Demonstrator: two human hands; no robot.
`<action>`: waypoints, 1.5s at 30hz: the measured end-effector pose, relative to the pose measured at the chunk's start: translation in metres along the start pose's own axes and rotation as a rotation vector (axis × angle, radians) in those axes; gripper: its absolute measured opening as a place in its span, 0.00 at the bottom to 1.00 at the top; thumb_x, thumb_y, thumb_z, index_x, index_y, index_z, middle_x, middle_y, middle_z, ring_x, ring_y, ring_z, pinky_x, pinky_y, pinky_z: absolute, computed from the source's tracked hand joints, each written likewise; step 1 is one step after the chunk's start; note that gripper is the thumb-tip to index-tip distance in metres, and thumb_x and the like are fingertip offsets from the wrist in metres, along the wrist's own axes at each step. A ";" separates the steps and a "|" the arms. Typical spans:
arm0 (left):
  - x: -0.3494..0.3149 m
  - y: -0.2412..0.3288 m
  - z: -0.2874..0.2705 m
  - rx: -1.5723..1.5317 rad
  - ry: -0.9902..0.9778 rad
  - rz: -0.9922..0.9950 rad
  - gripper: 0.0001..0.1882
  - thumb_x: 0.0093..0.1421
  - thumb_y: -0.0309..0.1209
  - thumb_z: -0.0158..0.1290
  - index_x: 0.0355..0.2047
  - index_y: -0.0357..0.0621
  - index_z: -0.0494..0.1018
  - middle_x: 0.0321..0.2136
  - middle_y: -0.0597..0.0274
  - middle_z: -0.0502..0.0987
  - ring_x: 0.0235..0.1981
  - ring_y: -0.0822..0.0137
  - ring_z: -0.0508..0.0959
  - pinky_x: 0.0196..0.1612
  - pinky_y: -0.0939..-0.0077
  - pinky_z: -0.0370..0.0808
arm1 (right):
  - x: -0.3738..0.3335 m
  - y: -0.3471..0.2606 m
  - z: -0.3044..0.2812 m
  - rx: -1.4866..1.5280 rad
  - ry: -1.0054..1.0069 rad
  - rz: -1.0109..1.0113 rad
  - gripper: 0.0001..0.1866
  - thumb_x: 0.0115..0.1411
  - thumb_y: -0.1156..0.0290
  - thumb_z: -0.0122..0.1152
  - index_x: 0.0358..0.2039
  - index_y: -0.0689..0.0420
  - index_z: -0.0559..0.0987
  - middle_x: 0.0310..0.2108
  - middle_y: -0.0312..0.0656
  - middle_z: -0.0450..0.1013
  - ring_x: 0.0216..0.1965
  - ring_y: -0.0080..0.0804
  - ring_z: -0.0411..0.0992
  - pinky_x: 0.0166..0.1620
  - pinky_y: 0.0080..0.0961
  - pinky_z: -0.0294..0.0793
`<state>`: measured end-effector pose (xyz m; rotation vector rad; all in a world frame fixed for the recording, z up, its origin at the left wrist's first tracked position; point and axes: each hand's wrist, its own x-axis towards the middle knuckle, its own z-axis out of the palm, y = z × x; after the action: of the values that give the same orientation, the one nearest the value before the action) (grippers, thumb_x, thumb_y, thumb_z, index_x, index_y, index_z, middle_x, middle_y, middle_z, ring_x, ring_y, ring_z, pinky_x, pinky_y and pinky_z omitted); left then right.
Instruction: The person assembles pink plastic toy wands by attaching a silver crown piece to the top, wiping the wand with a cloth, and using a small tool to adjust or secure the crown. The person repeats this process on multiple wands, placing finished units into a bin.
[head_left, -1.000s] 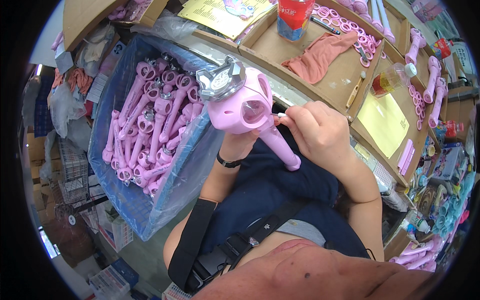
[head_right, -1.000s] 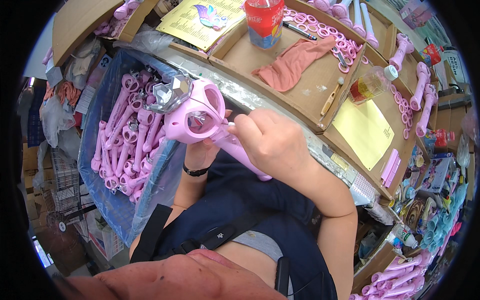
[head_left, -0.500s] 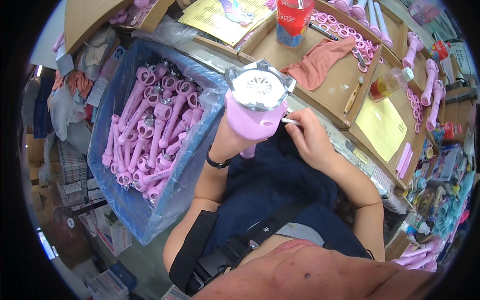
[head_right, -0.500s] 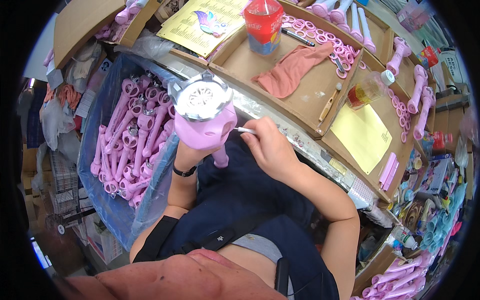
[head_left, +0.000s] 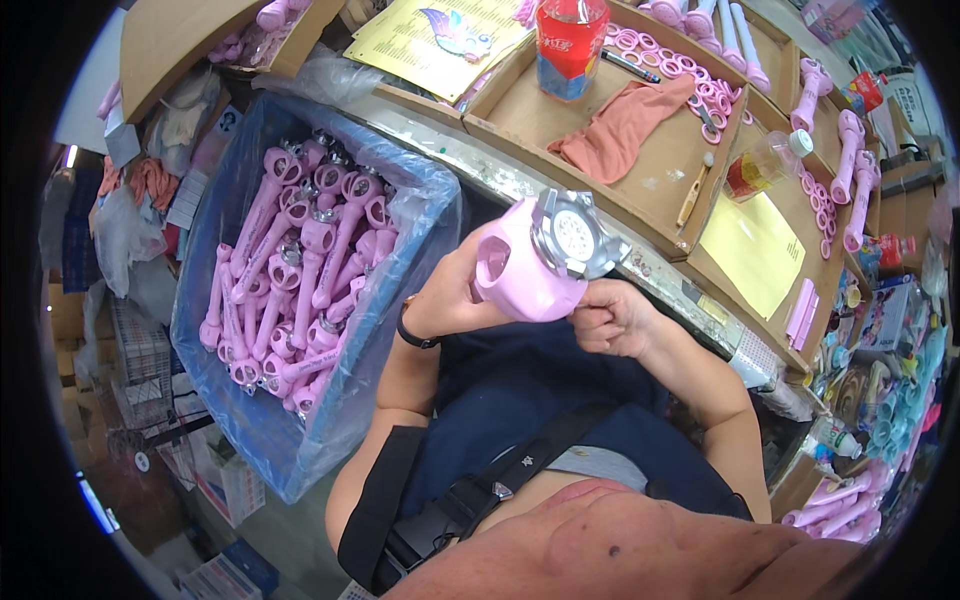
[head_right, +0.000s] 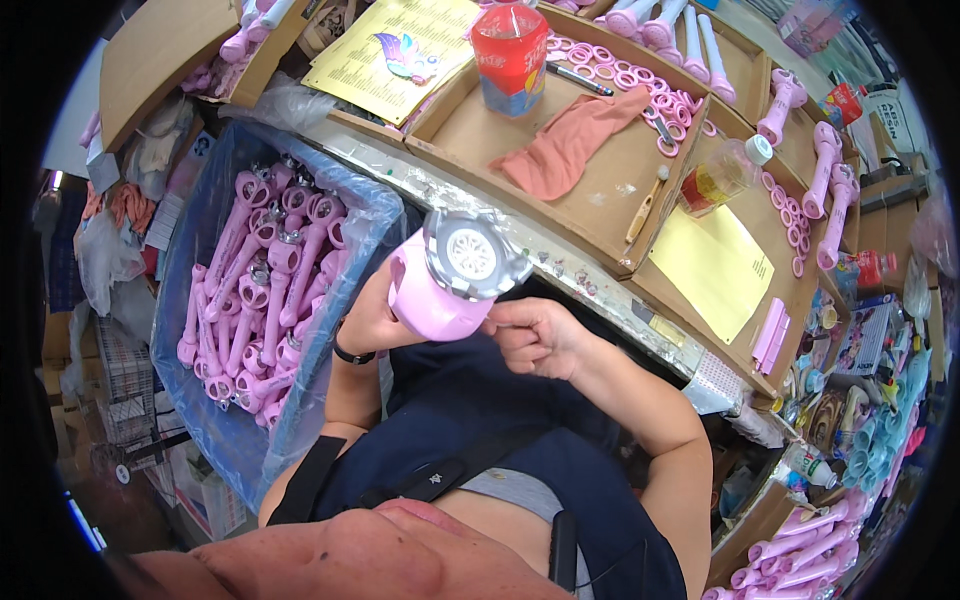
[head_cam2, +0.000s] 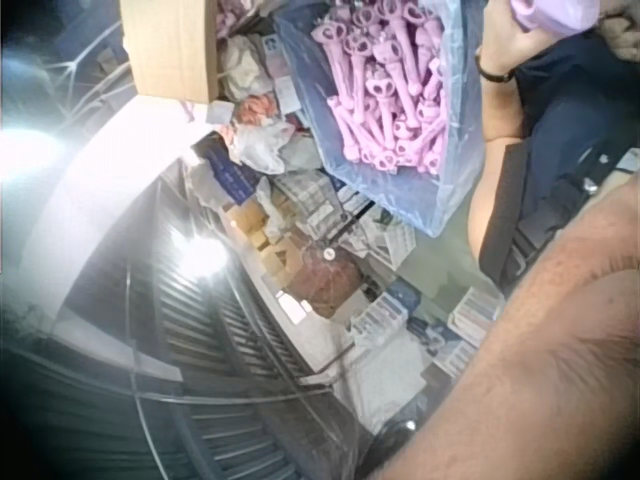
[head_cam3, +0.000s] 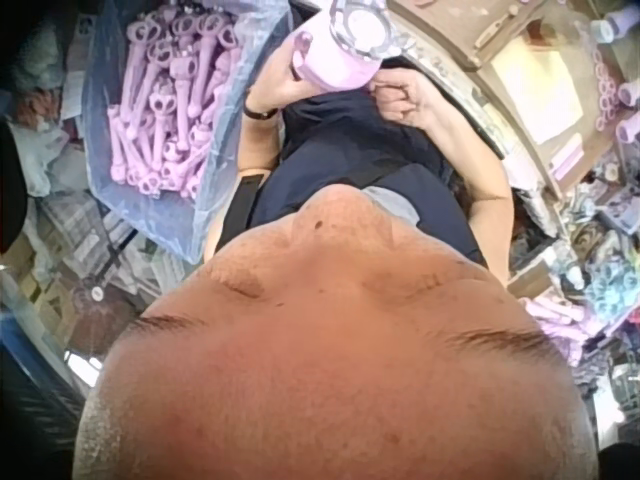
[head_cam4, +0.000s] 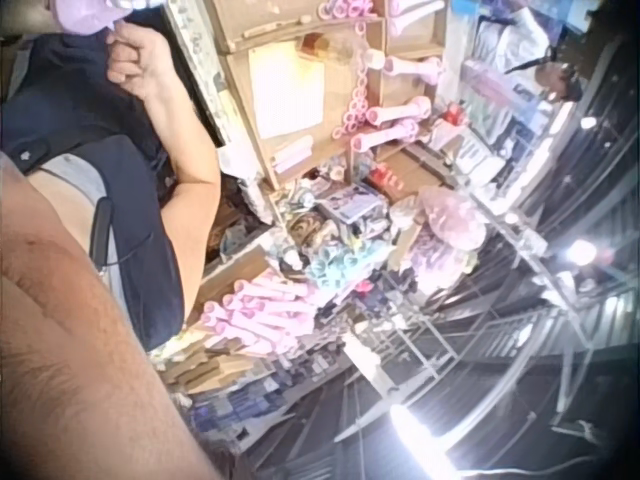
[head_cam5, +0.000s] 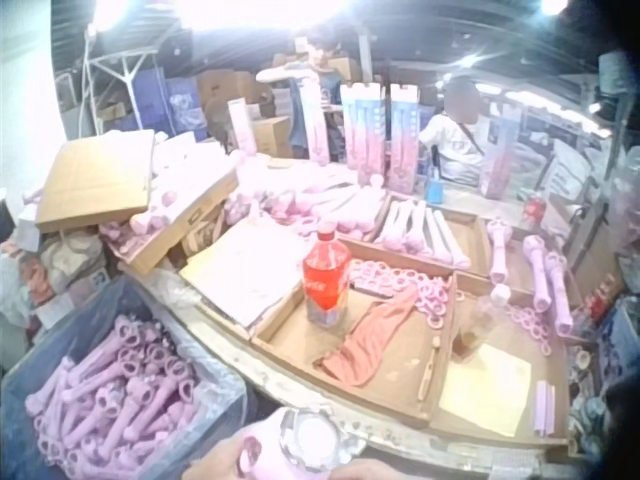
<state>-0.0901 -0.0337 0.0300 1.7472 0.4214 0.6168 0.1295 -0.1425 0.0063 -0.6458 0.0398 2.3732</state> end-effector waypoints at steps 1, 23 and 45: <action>0.000 -0.002 -0.001 -0.019 -0.043 0.009 0.43 0.46 0.33 0.67 0.58 0.34 0.56 0.50 0.57 0.69 0.50 0.69 0.69 0.53 0.75 0.65 | 0.001 0.002 -0.004 0.111 -0.120 0.081 0.10 0.63 0.66 0.45 0.32 0.60 0.70 0.09 0.24 0.50 0.07 0.15 0.46 0.15 0.18 0.48; 0.015 0.006 0.007 0.054 -0.238 -0.066 0.47 0.45 0.35 0.67 0.60 0.34 0.54 0.53 0.54 0.67 0.53 0.68 0.67 0.55 0.71 0.63 | -0.007 0.012 -0.022 0.178 -0.104 0.090 0.12 0.64 0.64 0.44 0.22 0.50 0.66 0.13 0.26 0.53 0.11 0.14 0.48 0.14 0.13 0.46; 0.014 -0.002 0.016 -0.144 -0.256 -0.082 0.45 0.46 0.32 0.66 0.59 0.32 0.53 0.54 0.56 0.66 0.54 0.69 0.65 0.57 0.72 0.61 | -0.009 0.035 -0.033 0.237 -0.203 0.015 0.10 0.64 0.68 0.44 0.25 0.55 0.66 0.14 0.28 0.53 0.11 0.13 0.47 0.11 0.12 0.46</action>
<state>-0.0691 -0.0375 0.0273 1.6363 0.2610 0.3500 0.1286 -0.1822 -0.0236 -0.2920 0.2339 2.3884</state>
